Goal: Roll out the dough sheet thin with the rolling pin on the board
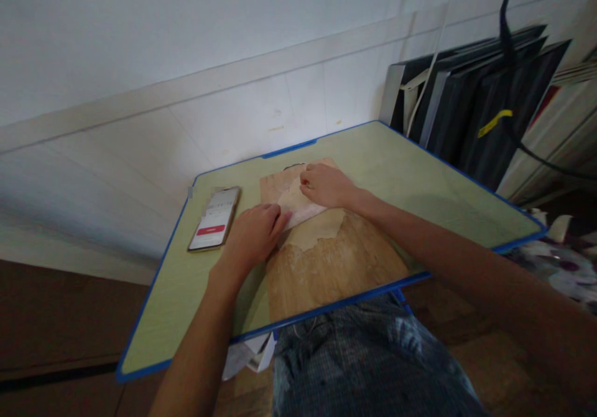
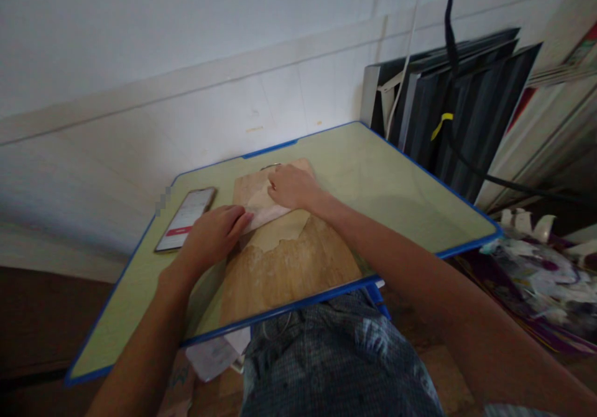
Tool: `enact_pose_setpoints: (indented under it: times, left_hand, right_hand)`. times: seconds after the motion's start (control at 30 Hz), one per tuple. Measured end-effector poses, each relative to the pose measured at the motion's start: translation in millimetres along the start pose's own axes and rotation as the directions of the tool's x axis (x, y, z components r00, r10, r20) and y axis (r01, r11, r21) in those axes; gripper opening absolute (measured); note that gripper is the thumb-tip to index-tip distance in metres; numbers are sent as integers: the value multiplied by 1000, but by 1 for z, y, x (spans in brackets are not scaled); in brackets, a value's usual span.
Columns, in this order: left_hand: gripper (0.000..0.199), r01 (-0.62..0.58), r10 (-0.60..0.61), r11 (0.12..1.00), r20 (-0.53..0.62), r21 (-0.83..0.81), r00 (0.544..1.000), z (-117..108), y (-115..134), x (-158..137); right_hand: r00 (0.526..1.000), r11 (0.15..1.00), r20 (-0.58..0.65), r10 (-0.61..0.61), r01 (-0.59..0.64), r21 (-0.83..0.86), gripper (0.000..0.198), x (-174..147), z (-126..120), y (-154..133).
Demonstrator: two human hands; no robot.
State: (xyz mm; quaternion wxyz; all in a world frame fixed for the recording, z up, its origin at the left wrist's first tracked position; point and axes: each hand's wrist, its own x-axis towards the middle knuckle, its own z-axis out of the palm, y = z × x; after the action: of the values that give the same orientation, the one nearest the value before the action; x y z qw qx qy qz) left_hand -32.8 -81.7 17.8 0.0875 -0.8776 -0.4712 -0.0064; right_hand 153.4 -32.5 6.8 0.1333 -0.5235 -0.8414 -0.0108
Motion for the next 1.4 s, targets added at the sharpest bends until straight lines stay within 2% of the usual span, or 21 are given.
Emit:
enact_pose_setpoints:
  times: [0.1,0.23,0.33,0.43,0.63,0.8,0.93,1.07,1.23,1.4]
  left_hand:
    - [47,-3,3,1000,5,5,1000,0,-1,0]
    - [46,12,-13,1000,18,11,1000,-1,1,0]
    - [46,16,-16,1000,5,15,1000,0,3,0]
    - [46,22,-22,1000,2,19,1000,1,3,0]
    - [47,20,-20,999,3,37,1000,1,1,1]
    - [46,26,-28,998,24,63,999,0,0,1]
    - [46,46,-48,998,44,42,998,0,1,0]
    - [44,36,-36,999,31,27,999,1,2,0]
    - [42,19,-19,1000,24,24,1000,5,2,-2]
    - [41,17,-18,998,26,57,999,6,1,-1]
  right_hand:
    - [1000,1000,3,23,-23,-5,35,3,1,-1]
    - [996,996,-2,90,-90,-26,40,-29,0,-16]
    - [997,997,-47,62,-64,-38,44,-58,2,-27]
    - [998,999,-55,35,-36,-17,43,-66,3,-30]
    - [990,991,33,136,-136,-4,41,-19,-1,-14]
    - [985,985,-9,171,-171,-3,37,26,5,0]
    - [987,987,-19,162,-162,10,36,39,10,1]
    - [982,982,-6,189,-189,-6,42,25,7,-3]
    - [971,971,15,237,-236,-37,49,-12,3,-16]
    - [986,986,-79,149,-155,-69,48,-37,7,-23]
